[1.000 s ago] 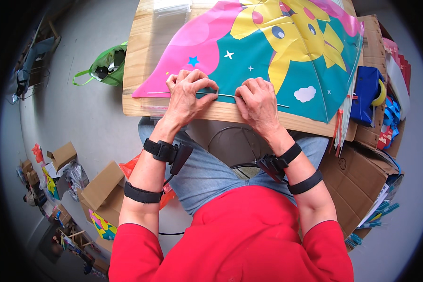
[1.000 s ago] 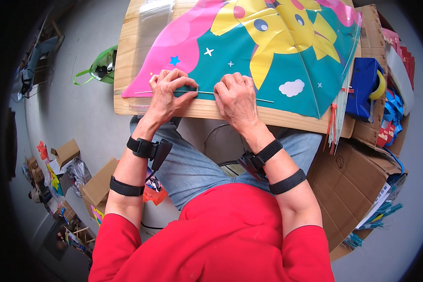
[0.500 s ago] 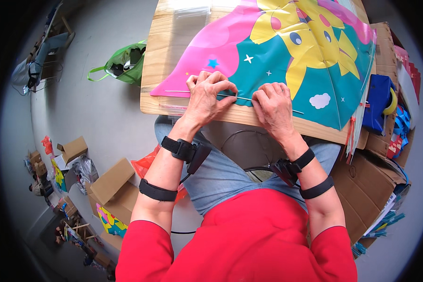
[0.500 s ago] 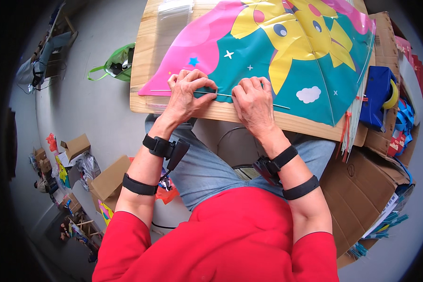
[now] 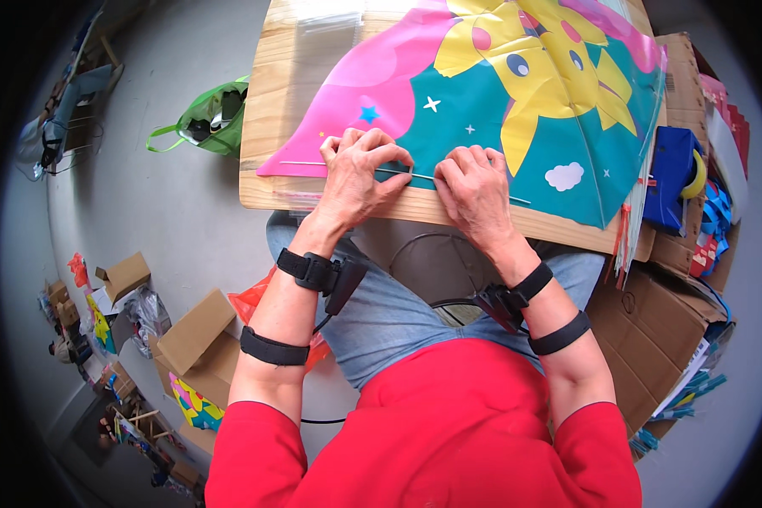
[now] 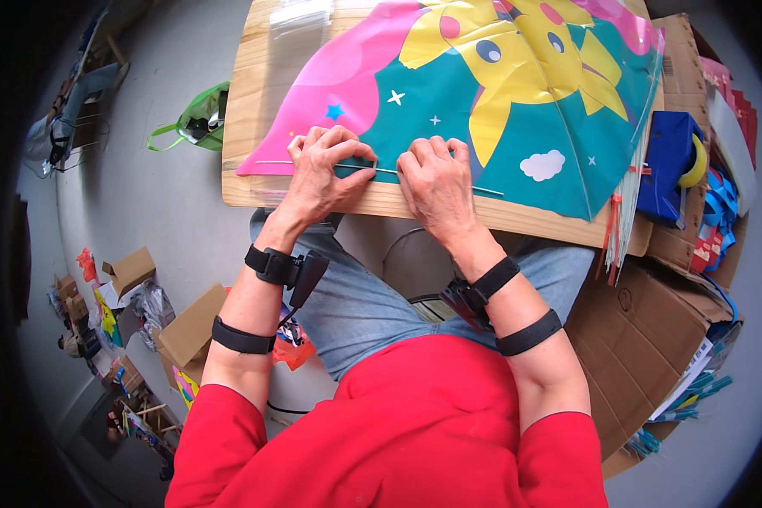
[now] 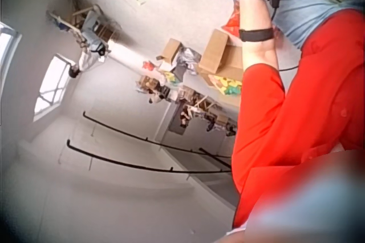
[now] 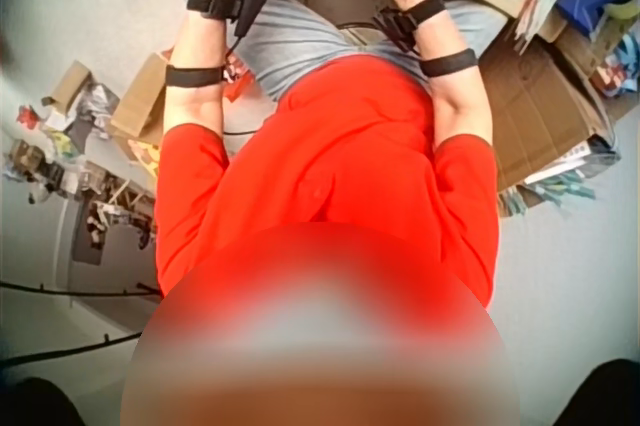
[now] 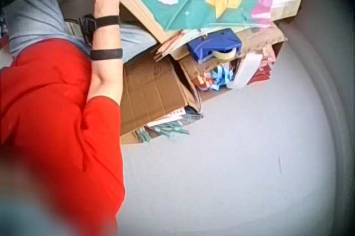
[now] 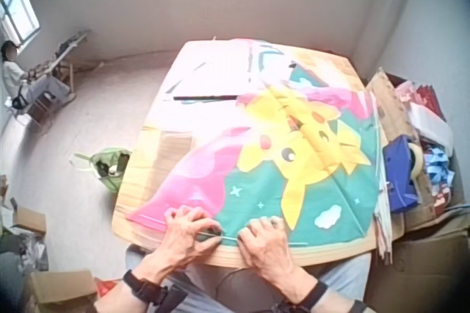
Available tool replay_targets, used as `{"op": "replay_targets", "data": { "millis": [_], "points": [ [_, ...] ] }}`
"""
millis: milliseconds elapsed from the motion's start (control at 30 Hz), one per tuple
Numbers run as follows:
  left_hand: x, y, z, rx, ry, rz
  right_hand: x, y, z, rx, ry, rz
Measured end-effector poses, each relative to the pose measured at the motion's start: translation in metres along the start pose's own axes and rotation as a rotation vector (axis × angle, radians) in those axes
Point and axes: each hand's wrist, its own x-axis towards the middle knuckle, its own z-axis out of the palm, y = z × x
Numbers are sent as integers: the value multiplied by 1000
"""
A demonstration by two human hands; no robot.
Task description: The recorder is assembling a plastic kite by inserting supportive rods into the kite's frame sleeves.
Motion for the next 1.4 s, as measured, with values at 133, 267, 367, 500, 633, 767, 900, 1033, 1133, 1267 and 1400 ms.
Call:
{"op": "replay_targets", "data": {
  "millis": [133,267,367,500,633,767,900,1033,1133,1267,1400],
  "points": [
    [-1,-1,-1,13,-2,5,0,-1,2,-11,2,0],
    [-1,-1,-2,29,-4,-3,-1,-1,4,7,-4,1],
    [0,0,-2,8,2,-2,0,1,4,-11,7,-2],
    [1,-1,-2,4,12,5,0,1,4,-14,16,-3],
    [-4,-4,-6,71,41,-4,4,-4,8,32,25,-13],
    [-1,-4,4,27,46,30,0,1,1,16,-1,4],
    [-1,-2,6,7,56,28,-1,1,0,8,-22,22],
    [-3,-4,2,3,58,23,2,-1,0,26,-31,20],
    [-2,-5,2,4,56,25,3,-2,0,11,-15,8],
    [-1,-7,2,4,53,25,4,-2,0,15,-12,3],
    [-1,-7,3,2,60,29,3,-1,0,11,-25,1]
  ]
}}
